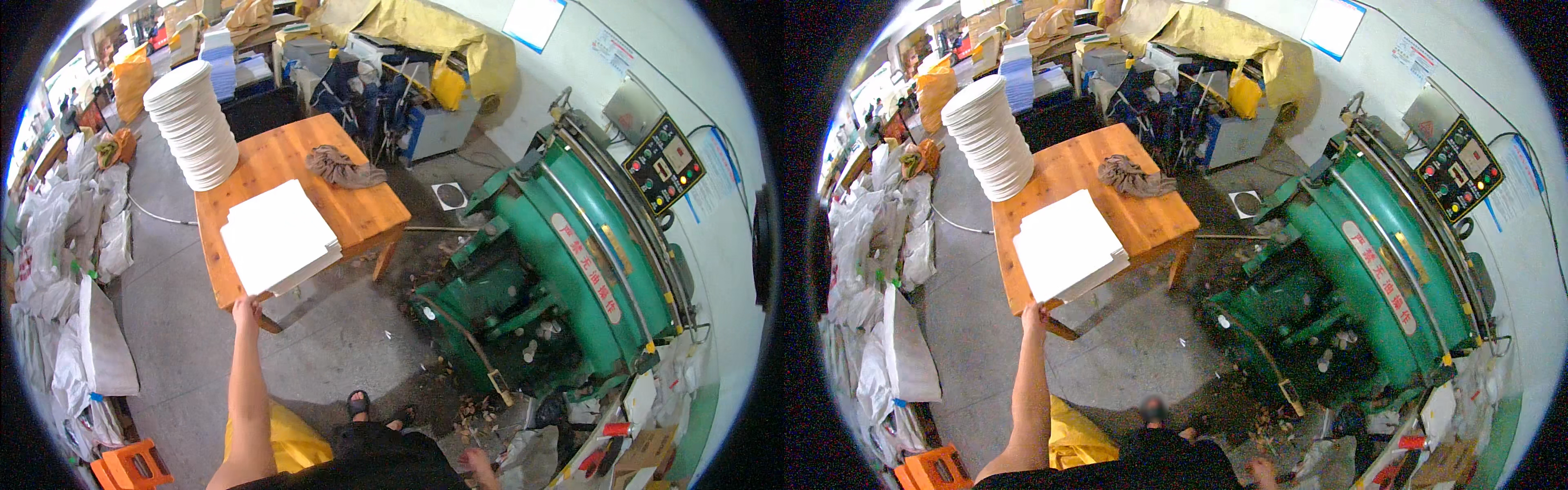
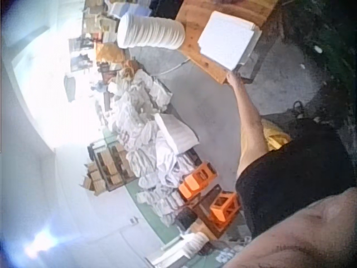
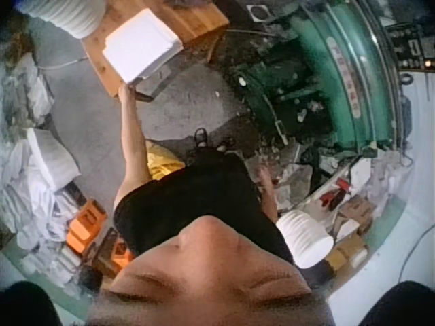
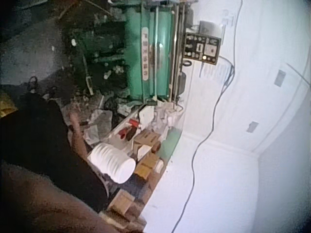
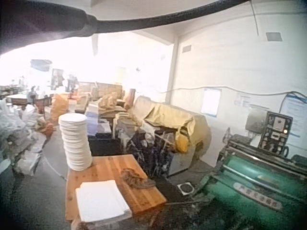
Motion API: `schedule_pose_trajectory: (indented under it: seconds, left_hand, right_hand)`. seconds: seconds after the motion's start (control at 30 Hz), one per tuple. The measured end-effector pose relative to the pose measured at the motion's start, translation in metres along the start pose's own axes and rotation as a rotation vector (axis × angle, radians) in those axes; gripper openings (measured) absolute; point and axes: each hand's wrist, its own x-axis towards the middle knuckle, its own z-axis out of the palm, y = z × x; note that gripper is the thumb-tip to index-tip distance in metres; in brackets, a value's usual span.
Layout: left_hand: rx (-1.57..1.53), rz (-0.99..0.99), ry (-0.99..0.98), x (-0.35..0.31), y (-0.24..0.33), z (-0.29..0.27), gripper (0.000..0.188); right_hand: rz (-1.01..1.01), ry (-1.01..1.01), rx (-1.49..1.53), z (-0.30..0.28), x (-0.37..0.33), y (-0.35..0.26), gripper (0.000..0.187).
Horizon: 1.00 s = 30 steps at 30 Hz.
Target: The person picks up square paper sheets from a table, places them into an industrial press machine, and then removes the resulting circular paper plates to a stack.
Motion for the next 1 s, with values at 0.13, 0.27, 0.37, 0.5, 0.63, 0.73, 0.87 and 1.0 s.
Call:
schedule_pose_trajectory:
  seconds: [0.13,0.27,0.37,0.5,0.63,0.73,0.87,1.0]
  left_hand:
    - [-0.067,-0.321,-0.540,-0.087,-0.009,-0.029,0.037]
    - [0.023,0.036,-0.268,-0.046,0.032,-0.055,0.048]
    - [0.457,0.350,-0.237,-0.018,0.083,0.030,0.048]
    - [0.582,0.614,-0.500,-0.125,0.173,0.157,0.040]
    - [-0.081,0.286,-0.710,-0.201,0.159,0.256,0.031]
    - [0.082,0.447,-0.635,-0.245,0.122,0.273,0.035]
    - [0.163,0.129,-0.909,-0.367,0.039,0.320,0.049]
    - [0.439,-0.261,-1.083,-0.367,-0.034,0.324,0.052]
  right_hand:
    - [0.133,0.059,-0.009,0.046,-0.029,0.013,0.027]
    - [0.109,-0.081,-0.204,0.038,-0.008,0.015,0.027]
    - [-0.023,-0.108,-0.842,-0.001,0.021,0.062,0.028]
    - [-0.477,0.274,-0.265,0.008,-0.061,-0.078,0.033]
    - [-0.889,0.435,-0.085,-0.018,-0.177,-0.211,0.035]
    - [-1.033,-0.117,0.502,-0.052,-0.255,-0.300,0.039]
    - [-1.070,-0.309,0.831,-0.133,-0.253,-0.355,0.038]
    - [-0.921,0.218,0.918,-0.229,-0.113,-0.383,0.040]
